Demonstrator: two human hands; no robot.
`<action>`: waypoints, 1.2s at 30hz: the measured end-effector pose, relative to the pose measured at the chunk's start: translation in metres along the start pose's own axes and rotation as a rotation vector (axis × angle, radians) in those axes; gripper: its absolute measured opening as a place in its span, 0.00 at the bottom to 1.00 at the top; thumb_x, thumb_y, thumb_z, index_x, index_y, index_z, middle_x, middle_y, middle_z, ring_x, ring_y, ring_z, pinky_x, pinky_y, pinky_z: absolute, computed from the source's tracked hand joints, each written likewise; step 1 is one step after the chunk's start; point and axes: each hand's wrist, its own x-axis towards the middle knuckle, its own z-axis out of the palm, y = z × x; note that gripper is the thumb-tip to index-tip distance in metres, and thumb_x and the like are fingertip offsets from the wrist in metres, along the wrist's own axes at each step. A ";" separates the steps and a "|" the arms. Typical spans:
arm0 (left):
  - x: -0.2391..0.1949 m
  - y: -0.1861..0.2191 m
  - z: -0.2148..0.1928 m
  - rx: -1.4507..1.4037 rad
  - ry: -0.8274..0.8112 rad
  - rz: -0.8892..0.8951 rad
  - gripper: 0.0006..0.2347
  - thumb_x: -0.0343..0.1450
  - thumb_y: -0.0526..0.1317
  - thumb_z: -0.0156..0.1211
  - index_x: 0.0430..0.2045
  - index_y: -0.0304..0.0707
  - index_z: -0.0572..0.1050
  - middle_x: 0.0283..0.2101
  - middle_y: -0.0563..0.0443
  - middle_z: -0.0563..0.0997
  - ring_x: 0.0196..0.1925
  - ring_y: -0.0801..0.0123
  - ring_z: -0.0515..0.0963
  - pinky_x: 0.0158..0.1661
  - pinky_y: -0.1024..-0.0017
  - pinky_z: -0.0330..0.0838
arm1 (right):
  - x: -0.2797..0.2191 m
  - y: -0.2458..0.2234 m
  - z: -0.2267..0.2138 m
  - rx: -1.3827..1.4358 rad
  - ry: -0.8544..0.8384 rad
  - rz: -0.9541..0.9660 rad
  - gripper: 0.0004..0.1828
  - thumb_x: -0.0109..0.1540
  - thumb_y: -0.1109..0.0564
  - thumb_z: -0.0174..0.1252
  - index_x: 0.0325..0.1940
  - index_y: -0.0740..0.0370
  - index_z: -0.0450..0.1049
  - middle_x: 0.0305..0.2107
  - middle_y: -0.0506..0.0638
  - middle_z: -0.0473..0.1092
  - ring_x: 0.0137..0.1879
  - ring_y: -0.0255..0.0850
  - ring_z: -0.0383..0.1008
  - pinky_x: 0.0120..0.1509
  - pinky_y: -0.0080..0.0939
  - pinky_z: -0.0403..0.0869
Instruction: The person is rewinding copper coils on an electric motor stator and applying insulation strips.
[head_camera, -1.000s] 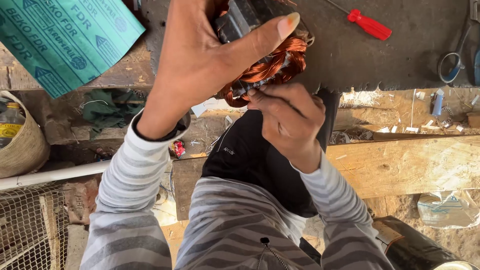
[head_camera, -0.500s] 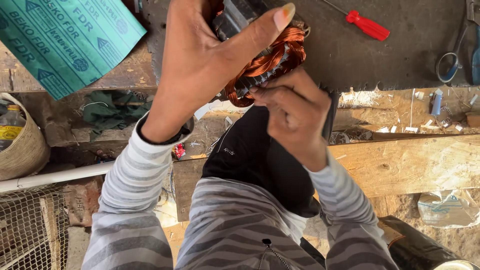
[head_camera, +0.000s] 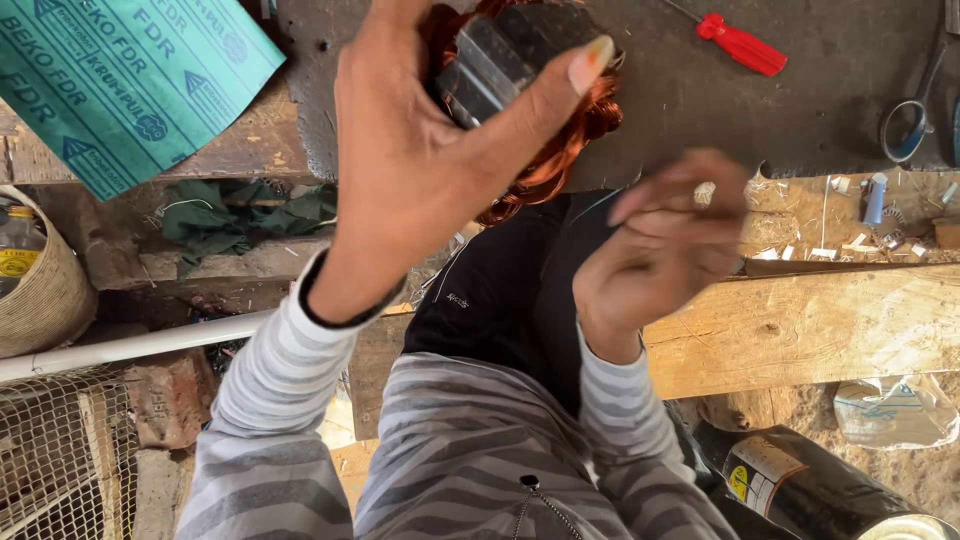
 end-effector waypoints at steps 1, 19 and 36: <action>-0.004 0.002 0.003 -0.007 0.019 -0.025 0.16 0.78 0.41 0.70 0.55 0.36 0.71 0.52 0.50 0.83 0.52 0.73 0.84 0.57 0.75 0.79 | 0.002 0.003 0.006 0.254 0.264 -0.001 0.14 0.71 0.50 0.49 0.54 0.60 0.70 0.55 0.55 0.69 0.48 0.37 0.74 0.52 0.36 0.72; -0.002 -0.007 0.016 -0.349 0.088 -0.077 0.24 0.81 0.45 0.65 0.61 0.34 0.56 0.55 0.50 0.75 0.52 0.70 0.80 0.52 0.73 0.82 | 0.026 0.000 0.003 -0.656 -0.325 -0.656 0.31 0.59 0.37 0.68 0.51 0.66 0.74 0.50 0.54 0.71 0.58 0.51 0.69 0.65 0.55 0.65; -0.029 -0.015 -0.002 0.306 -0.121 0.037 0.24 0.64 0.45 0.83 0.43 0.31 0.74 0.42 0.48 0.75 0.45 0.61 0.74 0.48 0.63 0.63 | 0.078 -0.046 -0.002 0.076 -0.620 0.416 0.34 0.61 0.43 0.72 0.58 0.71 0.68 0.45 0.50 0.74 0.49 0.35 0.78 0.53 0.35 0.78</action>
